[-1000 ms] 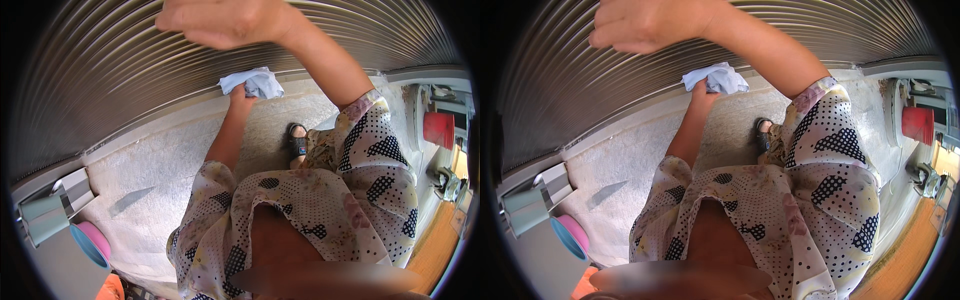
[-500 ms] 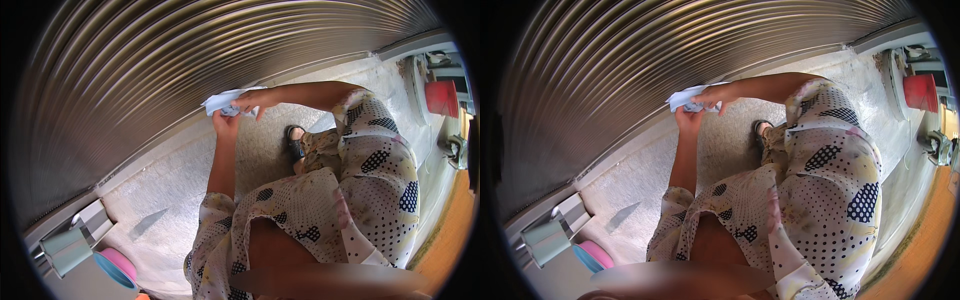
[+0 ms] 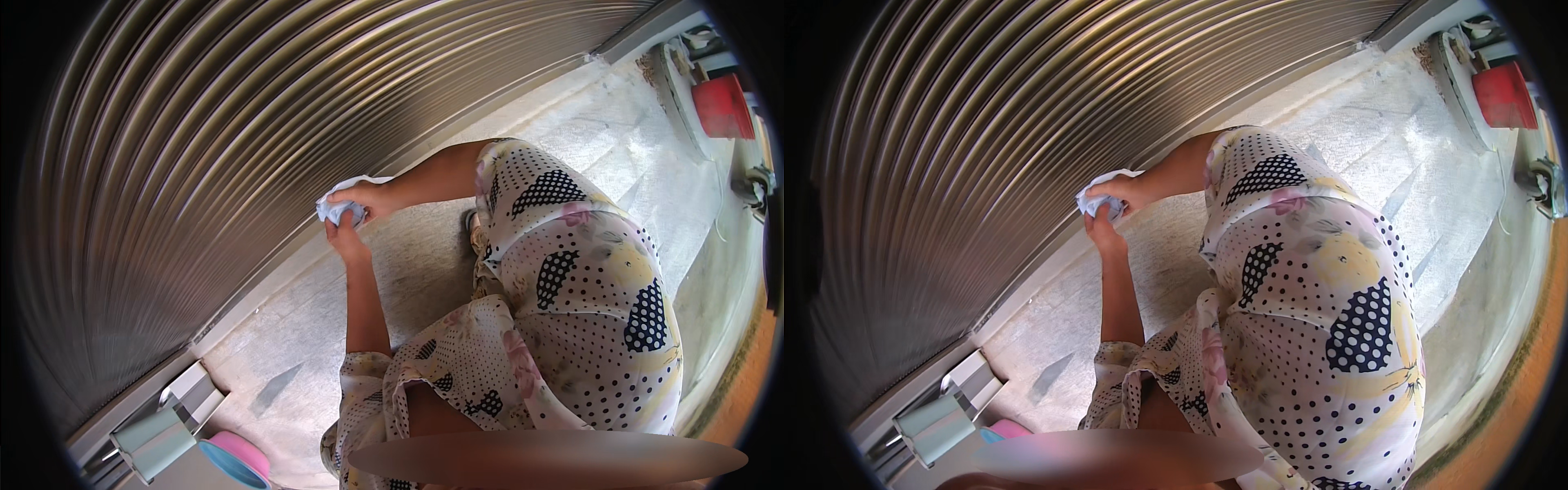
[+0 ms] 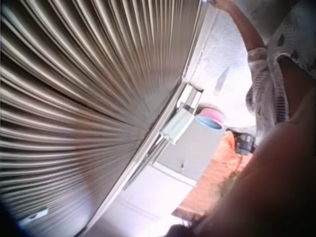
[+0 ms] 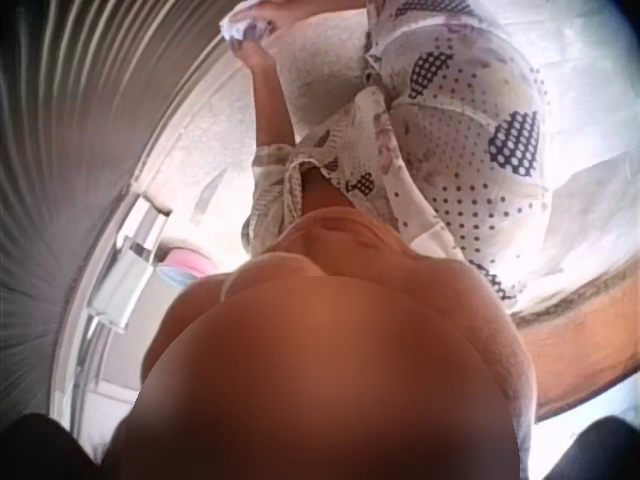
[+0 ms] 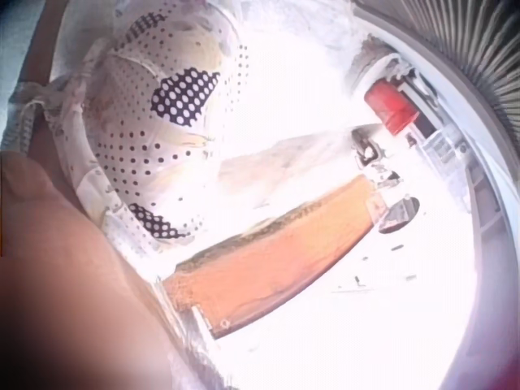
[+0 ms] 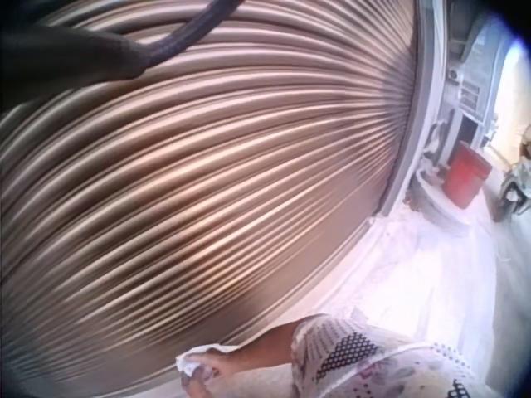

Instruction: The person wipes the exterior of a metallic rolling shutter door using a white cloth, cleaning multiple sections and slats by hand.

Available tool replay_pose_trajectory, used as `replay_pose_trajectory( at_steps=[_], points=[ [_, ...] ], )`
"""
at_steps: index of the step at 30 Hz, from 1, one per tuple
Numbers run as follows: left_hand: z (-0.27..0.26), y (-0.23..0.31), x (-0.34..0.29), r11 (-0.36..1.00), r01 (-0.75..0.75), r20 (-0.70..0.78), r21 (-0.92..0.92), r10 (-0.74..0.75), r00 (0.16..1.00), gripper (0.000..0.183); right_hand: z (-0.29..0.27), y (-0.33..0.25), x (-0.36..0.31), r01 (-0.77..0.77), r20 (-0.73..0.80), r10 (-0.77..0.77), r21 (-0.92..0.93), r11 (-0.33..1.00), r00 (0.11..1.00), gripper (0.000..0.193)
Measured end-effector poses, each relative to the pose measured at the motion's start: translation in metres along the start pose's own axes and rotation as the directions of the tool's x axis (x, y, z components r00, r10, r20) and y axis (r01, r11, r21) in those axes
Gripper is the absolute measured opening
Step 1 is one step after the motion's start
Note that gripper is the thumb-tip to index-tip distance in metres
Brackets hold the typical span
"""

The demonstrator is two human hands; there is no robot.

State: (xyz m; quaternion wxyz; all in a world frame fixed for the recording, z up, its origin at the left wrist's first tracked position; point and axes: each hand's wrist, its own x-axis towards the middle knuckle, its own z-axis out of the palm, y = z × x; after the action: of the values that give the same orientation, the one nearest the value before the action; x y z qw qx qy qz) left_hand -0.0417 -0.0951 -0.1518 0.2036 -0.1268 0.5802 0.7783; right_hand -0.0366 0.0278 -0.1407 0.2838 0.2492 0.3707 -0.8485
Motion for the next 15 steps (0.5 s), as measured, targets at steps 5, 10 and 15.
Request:
replay_pose_trajectory(
  at_steps=[5, 10, 15],
  points=[
    [0.017, -0.043, 0.005, 0.95, -0.217, 0.344, 0.224, 0.131, 0.93, 0.04, -0.07, 0.012, 0.019, 0.253, -0.016, -0.253, 0.116, 0.961, 0.967, 0.03],
    [0.051, -0.062, -0.014, 0.891, -0.318, 0.616, 0.324, 0.057, 0.786, 0.041, -0.13, 0.001, -0.038, 0.335, -0.259, -0.333, -0.036, 0.941, 0.907, 0.023],
    [0.06, -0.062, -0.019, 0.864, -0.29, 0.642, 0.411, -0.049, 0.765, 0.034, -0.173, -0.02, -0.103, 0.45, -0.707, -0.366, -0.075, 0.89, 0.606, 0.023]
  ],
)
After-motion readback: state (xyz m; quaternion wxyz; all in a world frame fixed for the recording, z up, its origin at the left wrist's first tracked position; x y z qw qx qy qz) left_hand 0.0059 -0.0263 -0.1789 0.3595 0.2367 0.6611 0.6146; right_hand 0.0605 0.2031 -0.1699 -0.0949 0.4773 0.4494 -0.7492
